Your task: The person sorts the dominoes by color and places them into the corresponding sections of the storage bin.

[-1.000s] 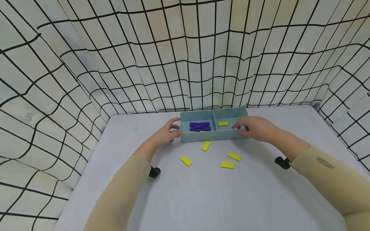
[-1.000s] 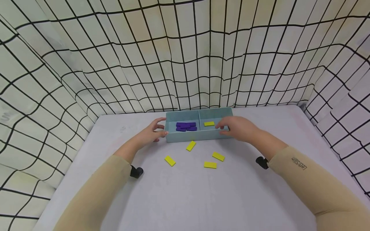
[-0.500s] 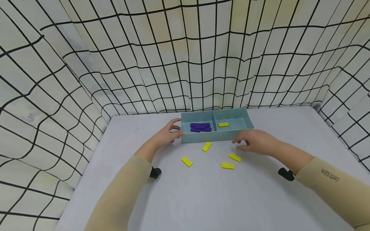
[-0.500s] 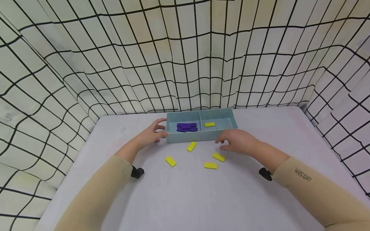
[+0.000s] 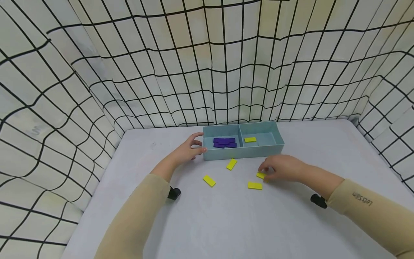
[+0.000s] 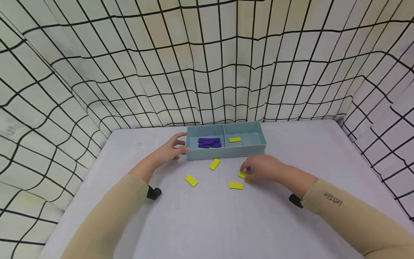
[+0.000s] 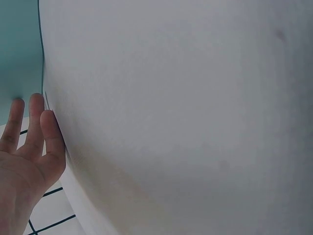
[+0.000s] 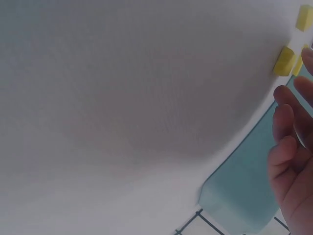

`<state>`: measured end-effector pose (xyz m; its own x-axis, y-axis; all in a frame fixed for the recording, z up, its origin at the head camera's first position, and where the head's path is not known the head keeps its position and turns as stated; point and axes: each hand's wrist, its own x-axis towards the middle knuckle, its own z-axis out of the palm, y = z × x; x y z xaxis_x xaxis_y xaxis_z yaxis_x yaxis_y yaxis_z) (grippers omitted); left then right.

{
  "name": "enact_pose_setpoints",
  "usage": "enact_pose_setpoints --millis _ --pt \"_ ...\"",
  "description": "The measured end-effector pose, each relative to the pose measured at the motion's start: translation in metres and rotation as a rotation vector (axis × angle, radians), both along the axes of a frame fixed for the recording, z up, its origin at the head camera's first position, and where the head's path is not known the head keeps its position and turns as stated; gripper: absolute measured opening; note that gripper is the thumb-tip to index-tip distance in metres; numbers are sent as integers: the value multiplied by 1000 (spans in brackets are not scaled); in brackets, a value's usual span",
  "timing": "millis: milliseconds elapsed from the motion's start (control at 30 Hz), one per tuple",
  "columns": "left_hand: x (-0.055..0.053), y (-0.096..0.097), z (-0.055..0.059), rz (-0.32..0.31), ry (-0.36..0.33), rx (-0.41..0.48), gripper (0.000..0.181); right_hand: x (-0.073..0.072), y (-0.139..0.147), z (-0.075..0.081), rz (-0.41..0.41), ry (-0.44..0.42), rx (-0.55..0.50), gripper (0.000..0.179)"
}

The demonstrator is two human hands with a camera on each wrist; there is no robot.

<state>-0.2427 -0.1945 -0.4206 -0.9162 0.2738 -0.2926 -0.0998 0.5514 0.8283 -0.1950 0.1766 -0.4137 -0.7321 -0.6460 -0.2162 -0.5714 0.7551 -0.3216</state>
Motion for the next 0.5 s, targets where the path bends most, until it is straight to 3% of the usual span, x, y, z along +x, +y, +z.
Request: enact_pose_setpoints --millis 500 --pt "0 1 0 0 4 -11 74 -1 -3 -11 11 0 39 32"
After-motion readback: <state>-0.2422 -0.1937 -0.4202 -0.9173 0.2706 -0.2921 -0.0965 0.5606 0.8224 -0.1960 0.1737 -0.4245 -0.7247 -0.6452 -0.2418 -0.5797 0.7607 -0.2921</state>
